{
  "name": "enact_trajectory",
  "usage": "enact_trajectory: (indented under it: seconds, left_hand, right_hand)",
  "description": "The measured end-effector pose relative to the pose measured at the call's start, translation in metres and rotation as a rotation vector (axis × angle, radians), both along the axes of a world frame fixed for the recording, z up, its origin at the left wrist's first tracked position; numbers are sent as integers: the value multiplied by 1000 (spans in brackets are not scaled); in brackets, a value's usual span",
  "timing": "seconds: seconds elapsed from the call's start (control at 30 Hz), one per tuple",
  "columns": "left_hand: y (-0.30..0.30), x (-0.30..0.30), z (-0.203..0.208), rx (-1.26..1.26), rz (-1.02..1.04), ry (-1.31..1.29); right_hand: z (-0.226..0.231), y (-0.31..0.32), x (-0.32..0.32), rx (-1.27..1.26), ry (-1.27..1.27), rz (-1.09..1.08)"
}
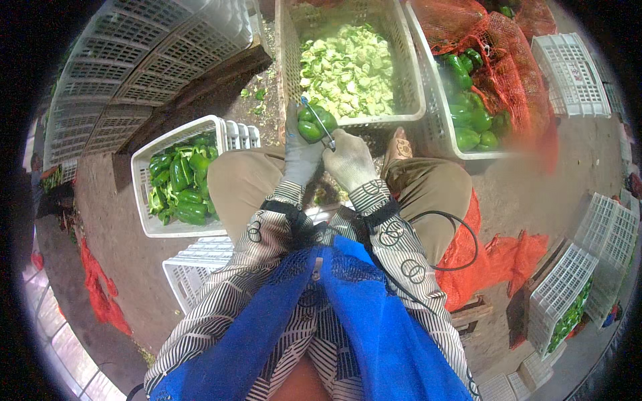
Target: The person uses a curved blade to remove the stems and cores from green bell peppers, tossing the prepped peppers and the cores into different plastic crates.
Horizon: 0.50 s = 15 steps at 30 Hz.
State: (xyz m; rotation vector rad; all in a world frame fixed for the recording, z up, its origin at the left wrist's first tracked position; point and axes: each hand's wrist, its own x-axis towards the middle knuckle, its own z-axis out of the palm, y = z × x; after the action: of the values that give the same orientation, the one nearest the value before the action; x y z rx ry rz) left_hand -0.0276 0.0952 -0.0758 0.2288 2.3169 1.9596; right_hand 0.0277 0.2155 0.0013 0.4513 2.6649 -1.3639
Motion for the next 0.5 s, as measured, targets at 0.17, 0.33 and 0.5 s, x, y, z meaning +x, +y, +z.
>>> enact_trajectory:
  seconds: [0.17,0.33,0.5]
  left_hand:
    - [-8,6,16,-281,-82,117]
    - [-12,7,23,-334,-179,99]
    - [-16,6,23,-369,-241,190]
  right_hand:
    - [-5,1,-5,115,-32,53]
    - [-6,11,-9,245,-120,102]
    - [-15,24,-15,379,-253,231]
